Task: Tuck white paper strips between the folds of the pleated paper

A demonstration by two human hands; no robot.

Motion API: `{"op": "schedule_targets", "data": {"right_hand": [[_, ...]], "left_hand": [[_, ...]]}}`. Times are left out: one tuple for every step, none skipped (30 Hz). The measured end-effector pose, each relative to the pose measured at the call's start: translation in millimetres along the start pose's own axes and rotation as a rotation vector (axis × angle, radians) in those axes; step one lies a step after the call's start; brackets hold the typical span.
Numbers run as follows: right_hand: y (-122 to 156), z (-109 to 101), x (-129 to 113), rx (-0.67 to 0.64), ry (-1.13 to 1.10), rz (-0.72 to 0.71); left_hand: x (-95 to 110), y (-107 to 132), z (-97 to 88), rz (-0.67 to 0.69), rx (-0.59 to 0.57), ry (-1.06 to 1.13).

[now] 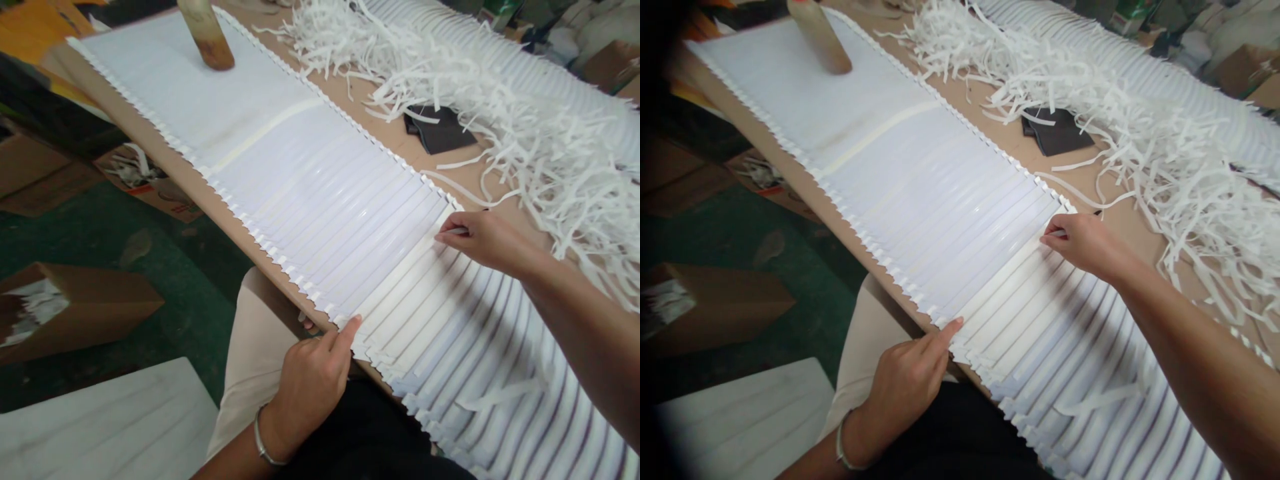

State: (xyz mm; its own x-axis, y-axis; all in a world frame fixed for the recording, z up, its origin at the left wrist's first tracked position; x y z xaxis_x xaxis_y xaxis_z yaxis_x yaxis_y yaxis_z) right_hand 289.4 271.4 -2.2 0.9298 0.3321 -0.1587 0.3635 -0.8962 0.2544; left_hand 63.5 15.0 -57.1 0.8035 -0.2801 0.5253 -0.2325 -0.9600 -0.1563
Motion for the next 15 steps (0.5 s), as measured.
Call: {"op": "schedule_targets", "data": {"right_hand": [[-2,1,0,0.009,-0.001,0.009],[-4,3,-1,0.012,0.0,0.012],[-6,5,-2,0.01,0.003,0.008],[-7,6,-4,0.01,0.007,0.001],[-8,7,-5,0.013,0.013,-0.009],[-9,7,-6,0.017,0.023,-0.017],[-10,7,-7,0.022,0.035,-0.018],[-10,7,-8,0.028,0.048,-0.015],[-10,8,-8,0.03,0.058,-0.011],[-10,8,-9,0.027,0.067,-0.007],[-10,9,-10,0.025,0.075,-0.002],[-10,9,-10,0.021,0.081,0.002],[-10,10,-11,0.017,0.083,0.003],[-11,10,-10,0.015,0.081,0.003],[-11,9,-8,0.015,0.077,0.005]], "left_hand": [[0,0,-0.2,0.004,0.003,-0.002],[0,0,-0.4,0.007,0.007,-0.004],[0,0,-0.7,0.009,0.01,-0.005],[-1,1,-0.9,0.011,0.014,-0.005],[-1,1,-1.2,0.011,0.018,-0.003],[-1,1,-1.4,0.009,0.021,0.002],[-2,1,-1.6,0.006,0.024,0.009],[-3,1,-1.7,0.001,0.024,0.017],[-3,1,-2.0,-0.003,0.027,0.024],[-4,1,-2.3,-0.009,0.028,0.032],[-4,1,-2.6,-0.013,0.029,0.04],[-4,1,-3.1,-0.015,0.031,0.047],[-4,0,-3.4,-0.016,0.032,0.054],[-4,0,-3.8,-0.018,0.033,0.059],[-4,0,-4.1,-0.017,0.035,0.061]]}}
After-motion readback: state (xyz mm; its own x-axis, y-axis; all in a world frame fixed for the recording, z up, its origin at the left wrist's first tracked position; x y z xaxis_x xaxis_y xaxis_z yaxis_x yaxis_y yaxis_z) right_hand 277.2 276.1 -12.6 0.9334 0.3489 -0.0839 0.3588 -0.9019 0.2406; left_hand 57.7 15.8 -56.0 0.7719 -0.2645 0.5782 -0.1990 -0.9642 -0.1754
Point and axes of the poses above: each hand's wrist, its own y-axis away from the middle knuckle, its own z-axis out of the palm, x = y × z, the point moved 7 cm from there along -y, towards the middle knuckle, and after that the axes turned 10 degrees about y, right-handed, at the moved point
